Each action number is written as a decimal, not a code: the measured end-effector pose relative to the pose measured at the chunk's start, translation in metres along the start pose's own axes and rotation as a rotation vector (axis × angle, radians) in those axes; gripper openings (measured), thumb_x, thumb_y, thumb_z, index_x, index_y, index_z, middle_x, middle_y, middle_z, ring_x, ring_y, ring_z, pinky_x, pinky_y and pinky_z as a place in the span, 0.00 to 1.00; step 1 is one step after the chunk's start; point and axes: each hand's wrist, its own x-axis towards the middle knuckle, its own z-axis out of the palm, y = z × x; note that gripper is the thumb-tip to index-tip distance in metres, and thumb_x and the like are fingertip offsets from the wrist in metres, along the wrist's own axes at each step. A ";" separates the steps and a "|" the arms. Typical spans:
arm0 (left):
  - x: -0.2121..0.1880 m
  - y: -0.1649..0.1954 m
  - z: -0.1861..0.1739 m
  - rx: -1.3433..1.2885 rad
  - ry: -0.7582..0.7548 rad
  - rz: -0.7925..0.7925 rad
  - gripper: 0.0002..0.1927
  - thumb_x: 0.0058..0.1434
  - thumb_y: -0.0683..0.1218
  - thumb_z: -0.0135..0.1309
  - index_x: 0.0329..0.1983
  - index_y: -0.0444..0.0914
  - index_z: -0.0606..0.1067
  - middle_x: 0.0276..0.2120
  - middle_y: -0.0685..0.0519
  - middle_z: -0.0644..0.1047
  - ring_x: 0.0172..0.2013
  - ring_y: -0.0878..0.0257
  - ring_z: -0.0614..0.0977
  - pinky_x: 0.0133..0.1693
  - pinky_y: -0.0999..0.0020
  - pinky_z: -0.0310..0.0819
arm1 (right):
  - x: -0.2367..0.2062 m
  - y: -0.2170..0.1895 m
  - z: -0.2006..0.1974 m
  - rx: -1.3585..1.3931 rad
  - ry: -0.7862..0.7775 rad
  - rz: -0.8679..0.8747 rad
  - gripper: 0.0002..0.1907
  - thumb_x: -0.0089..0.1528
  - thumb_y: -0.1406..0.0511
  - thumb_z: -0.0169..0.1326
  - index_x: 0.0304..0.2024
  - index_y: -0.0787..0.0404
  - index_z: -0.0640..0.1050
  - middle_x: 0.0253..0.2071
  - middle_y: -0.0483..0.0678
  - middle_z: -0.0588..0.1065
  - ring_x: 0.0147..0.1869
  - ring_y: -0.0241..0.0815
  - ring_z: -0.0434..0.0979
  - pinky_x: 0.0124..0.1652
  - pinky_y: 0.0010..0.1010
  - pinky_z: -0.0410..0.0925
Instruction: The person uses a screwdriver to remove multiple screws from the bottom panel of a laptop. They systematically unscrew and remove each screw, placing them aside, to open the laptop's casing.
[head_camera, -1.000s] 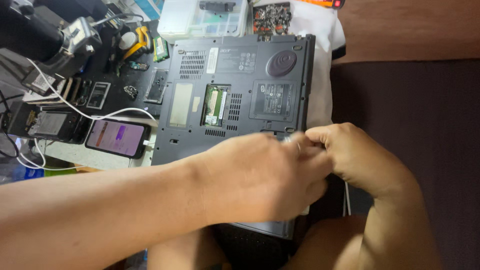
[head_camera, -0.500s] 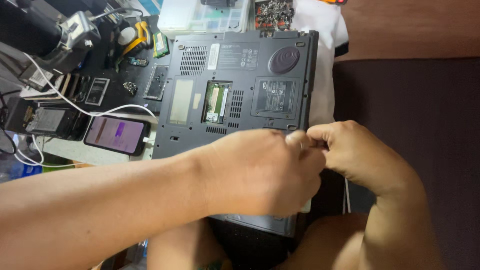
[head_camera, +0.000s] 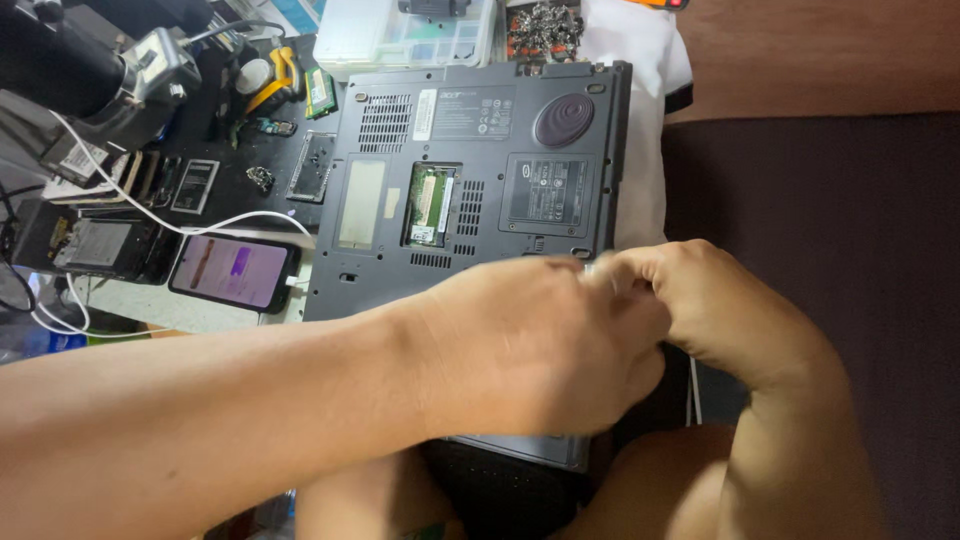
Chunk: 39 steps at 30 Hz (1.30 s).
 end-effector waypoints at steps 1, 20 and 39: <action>-0.001 0.000 0.001 0.006 -0.050 0.010 0.07 0.50 0.46 0.56 0.25 0.38 0.81 0.29 0.50 0.79 0.29 0.55 0.82 0.24 0.64 0.76 | 0.000 0.001 0.001 -0.043 0.013 0.005 0.10 0.51 0.70 0.56 0.30 0.55 0.87 0.26 0.39 0.81 0.31 0.32 0.79 0.33 0.29 0.72; 0.001 -0.002 0.004 -0.166 -0.269 -0.191 0.06 0.58 0.45 0.54 0.27 0.39 0.76 0.29 0.47 0.78 0.27 0.53 0.82 0.26 0.58 0.75 | 0.000 -0.007 -0.001 -0.204 0.043 0.157 0.06 0.52 0.67 0.60 0.25 0.66 0.83 0.17 0.50 0.74 0.22 0.38 0.67 0.24 0.36 0.61; -0.004 0.001 -0.015 -0.024 -0.123 -0.149 0.13 0.46 0.43 0.56 0.35 0.33 0.78 0.32 0.46 0.79 0.26 0.55 0.82 0.22 0.64 0.75 | 0.003 -0.006 0.001 -0.146 0.013 -0.040 0.05 0.48 0.68 0.59 0.25 0.62 0.83 0.17 0.44 0.77 0.21 0.34 0.71 0.26 0.31 0.67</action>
